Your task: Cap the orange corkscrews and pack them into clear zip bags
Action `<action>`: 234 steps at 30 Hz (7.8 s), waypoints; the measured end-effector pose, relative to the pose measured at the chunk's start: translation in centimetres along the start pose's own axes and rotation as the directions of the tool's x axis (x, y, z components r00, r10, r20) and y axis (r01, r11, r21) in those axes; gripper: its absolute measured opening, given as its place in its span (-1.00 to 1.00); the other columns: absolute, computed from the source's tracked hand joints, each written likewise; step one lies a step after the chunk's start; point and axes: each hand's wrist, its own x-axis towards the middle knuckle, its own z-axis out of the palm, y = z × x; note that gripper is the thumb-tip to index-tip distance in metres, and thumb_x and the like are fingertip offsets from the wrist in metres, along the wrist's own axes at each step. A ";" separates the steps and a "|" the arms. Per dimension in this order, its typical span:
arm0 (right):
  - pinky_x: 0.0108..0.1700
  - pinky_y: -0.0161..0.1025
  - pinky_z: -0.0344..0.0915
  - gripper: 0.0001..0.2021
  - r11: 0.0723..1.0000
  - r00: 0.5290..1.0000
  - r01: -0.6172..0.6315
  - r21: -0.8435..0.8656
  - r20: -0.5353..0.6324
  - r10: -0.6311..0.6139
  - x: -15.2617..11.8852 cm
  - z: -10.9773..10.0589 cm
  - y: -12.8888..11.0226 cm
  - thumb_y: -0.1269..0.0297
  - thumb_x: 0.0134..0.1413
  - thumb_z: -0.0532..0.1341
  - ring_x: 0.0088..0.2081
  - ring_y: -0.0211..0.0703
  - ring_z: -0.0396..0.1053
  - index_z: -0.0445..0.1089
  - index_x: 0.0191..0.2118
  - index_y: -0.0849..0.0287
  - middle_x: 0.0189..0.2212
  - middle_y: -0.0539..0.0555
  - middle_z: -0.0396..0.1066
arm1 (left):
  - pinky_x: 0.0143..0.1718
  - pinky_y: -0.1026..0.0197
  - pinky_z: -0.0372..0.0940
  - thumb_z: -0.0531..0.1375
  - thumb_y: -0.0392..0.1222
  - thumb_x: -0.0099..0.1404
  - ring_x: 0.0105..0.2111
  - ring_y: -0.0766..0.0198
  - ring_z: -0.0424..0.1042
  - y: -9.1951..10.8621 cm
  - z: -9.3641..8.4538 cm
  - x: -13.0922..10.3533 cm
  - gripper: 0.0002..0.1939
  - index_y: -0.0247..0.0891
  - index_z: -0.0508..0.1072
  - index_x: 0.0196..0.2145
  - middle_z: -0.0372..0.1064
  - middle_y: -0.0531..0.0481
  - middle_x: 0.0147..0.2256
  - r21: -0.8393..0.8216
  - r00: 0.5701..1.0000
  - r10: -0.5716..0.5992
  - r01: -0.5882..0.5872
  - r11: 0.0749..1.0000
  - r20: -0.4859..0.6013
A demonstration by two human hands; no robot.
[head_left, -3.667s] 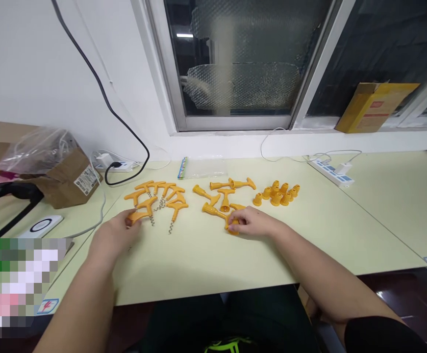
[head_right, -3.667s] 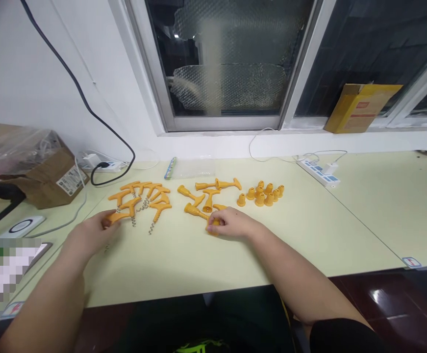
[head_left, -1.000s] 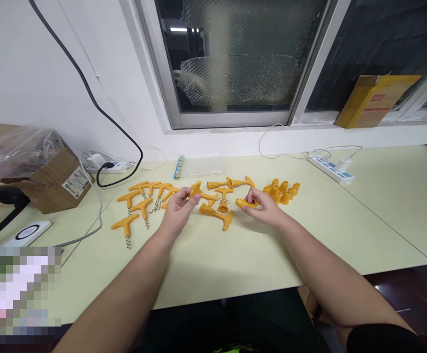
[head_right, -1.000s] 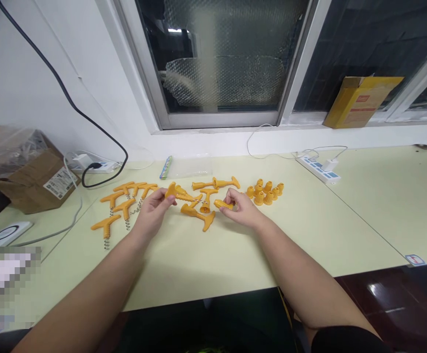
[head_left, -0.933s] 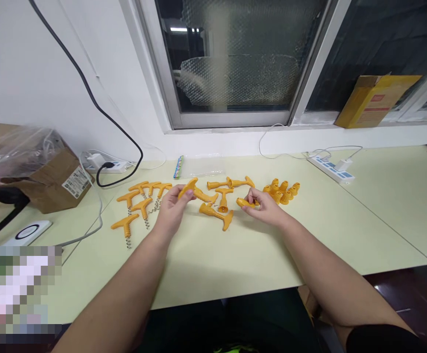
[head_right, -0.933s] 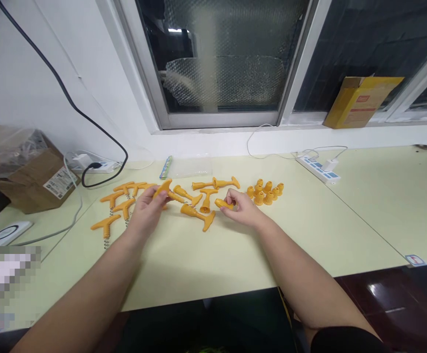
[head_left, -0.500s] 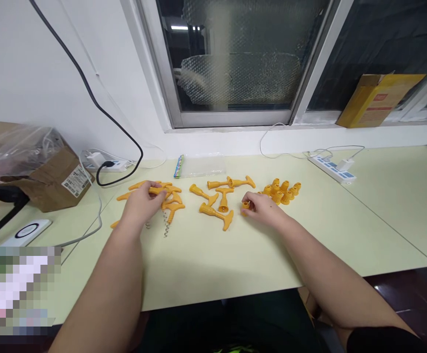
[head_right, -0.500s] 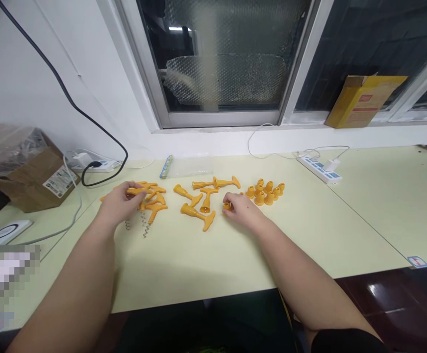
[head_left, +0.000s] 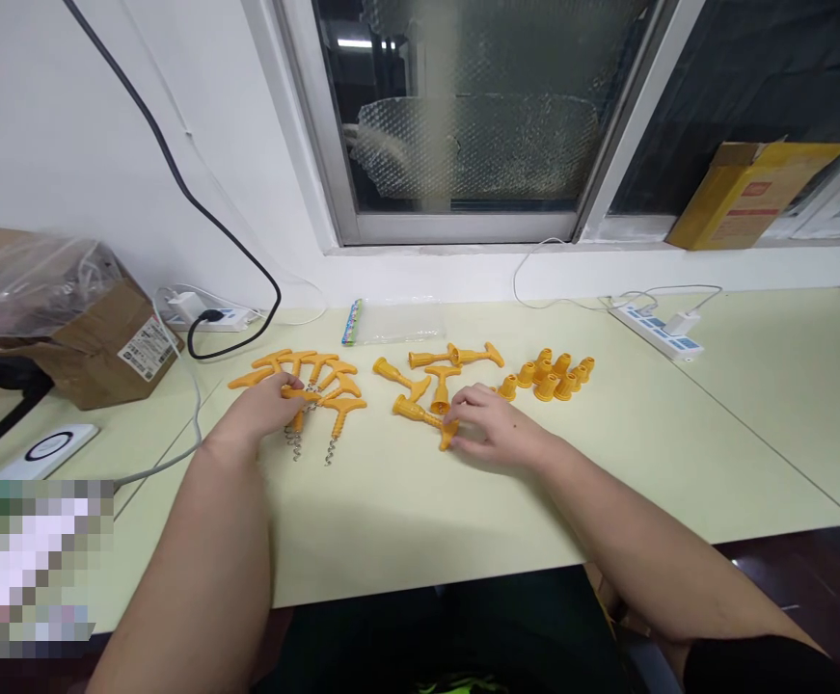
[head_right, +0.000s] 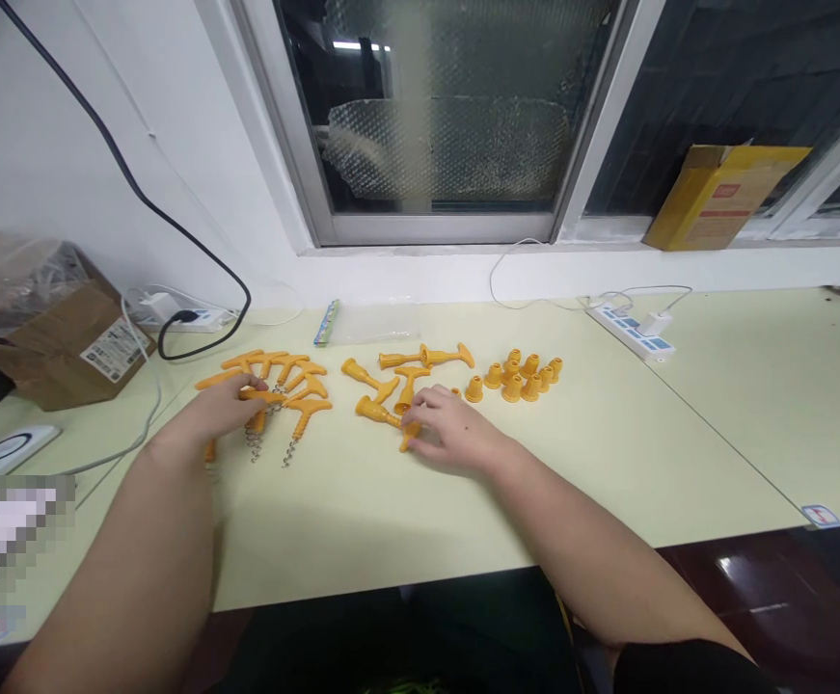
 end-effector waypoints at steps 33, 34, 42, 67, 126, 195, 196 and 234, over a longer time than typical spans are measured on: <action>-0.35 -0.27 0.12 -0.79 0.966 0.963 -0.249 -0.068 0.085 0.254 1.2 3.1 -1.2 0.38 0.10 0.34 -0.32 -0.18 0.35 0.41 -0.13 0.10 -0.30 0.02 0.45 | -0.29 0.17 0.24 0.17 -0.12 0.33 -0.37 0.22 0.34 5.1 3.8 -2.6 -0.74 -0.21 0.52 -0.07 0.29 0.04 -0.34 -0.136 0.776 0.574 -0.618 0.774 -0.260; -0.33 -0.27 0.15 -0.68 0.964 0.961 -0.264 -0.023 0.072 0.265 1.1 2.9 -1.2 0.38 0.10 0.34 -0.33 -0.18 0.36 0.41 -0.01 0.08 -0.30 0.00 0.45 | -0.28 0.17 0.23 0.17 -0.14 0.34 -0.36 0.22 0.33 5.7 4.2 -3.1 -0.76 -0.22 0.52 -0.08 0.28 0.04 -0.36 -0.141 0.744 0.617 -0.661 0.737 -0.258; -0.40 -0.20 0.46 -0.38 0.634 0.876 -0.199 0.748 -0.155 0.457 0.9 0.5 -0.5 0.18 0.13 0.39 -0.50 -0.24 0.39 0.12 0.23 -0.08 -0.40 -0.13 0.33 | -0.09 0.13 0.37 0.21 -0.21 0.39 -0.14 0.18 0.44 8.6 7.5 -6.5 -0.62 -0.15 0.40 0.15 0.40 -0.06 -0.15 -0.234 0.516 0.833 -0.851 0.470 -0.201; -0.62 -0.41 0.17 -0.52 0.115 0.759 -0.406 0.907 0.264 0.595 1.5 0.0 0.0 -0.12 -0.04 0.47 -0.64 -0.36 0.17 0.25 -0.37 0.09 -0.65 -0.11 0.35 | -0.25 0.20 0.38 0.34 -0.09 0.38 -0.30 0.24 0.34 9.0 9.4 -5.8 -0.48 -0.05 0.44 0.26 0.23 0.01 -0.29 -0.045 0.214 0.872 -0.975 0.217 -0.439; -0.24 -0.17 0.34 -0.81 0.973 0.990 -0.115 0.201 -0.059 0.129 -0.8 -3.0 0.7 0.30 0.06 0.34 -0.32 -0.12 0.38 0.45 -0.16 0.08 -0.29 0.04 0.45 | -0.17 0.17 0.49 0.38 0.09 0.27 -0.18 0.18 0.58 7.6 5.4 -3.9 -0.60 -0.21 0.49 -0.08 0.49 -0.05 -0.23 -0.806 0.896 0.237 -0.442 0.394 -0.375; -0.13 -0.10 0.35 -0.84 0.849 0.846 -0.503 -0.162 -0.293 0.445 -1.8 -4.8 4.5 0.47 0.13 0.20 -0.19 -0.01 0.46 0.46 -0.20 0.11 -0.17 0.12 0.49 | 0.39 -0.14 0.13 0.08 -0.39 0.31 0.34 -0.07 0.20 6.2 6.9 -2.1 -0.44 -0.17 0.46 0.23 0.28 -0.18 0.31 0.202 0.731 0.633 -0.599 0.775 -0.255; -0.16 -0.12 0.35 -0.85 0.878 0.874 -0.453 -0.152 -0.271 0.404 -1.7 -4.5 4.2 0.43 0.17 0.21 -0.21 -0.03 0.46 0.47 -0.17 0.11 -0.17 0.12 0.48 | 0.41 -0.13 0.09 0.06 -0.43 0.29 0.38 -0.03 0.16 6.7 7.5 -2.2 -0.39 -0.15 0.45 0.25 0.24 -0.14 0.36 0.203 0.702 0.680 -0.649 0.733 -0.211; -0.25 -0.16 0.44 -0.65 0.531 0.944 -0.269 0.803 0.110 0.311 0.6 1.0 0.9 -0.01 0.24 0.35 -0.40 -0.20 0.45 0.33 -0.02 0.06 -0.36 -0.03 0.46 | 0.01 0.04 0.48 0.38 -0.04 0.32 -0.15 0.18 0.61 11.0 10.2 -8.3 -0.34 -0.06 0.13 0.22 0.52 -0.05 -0.12 -0.837 0.763 0.615 -0.458 0.298 -0.199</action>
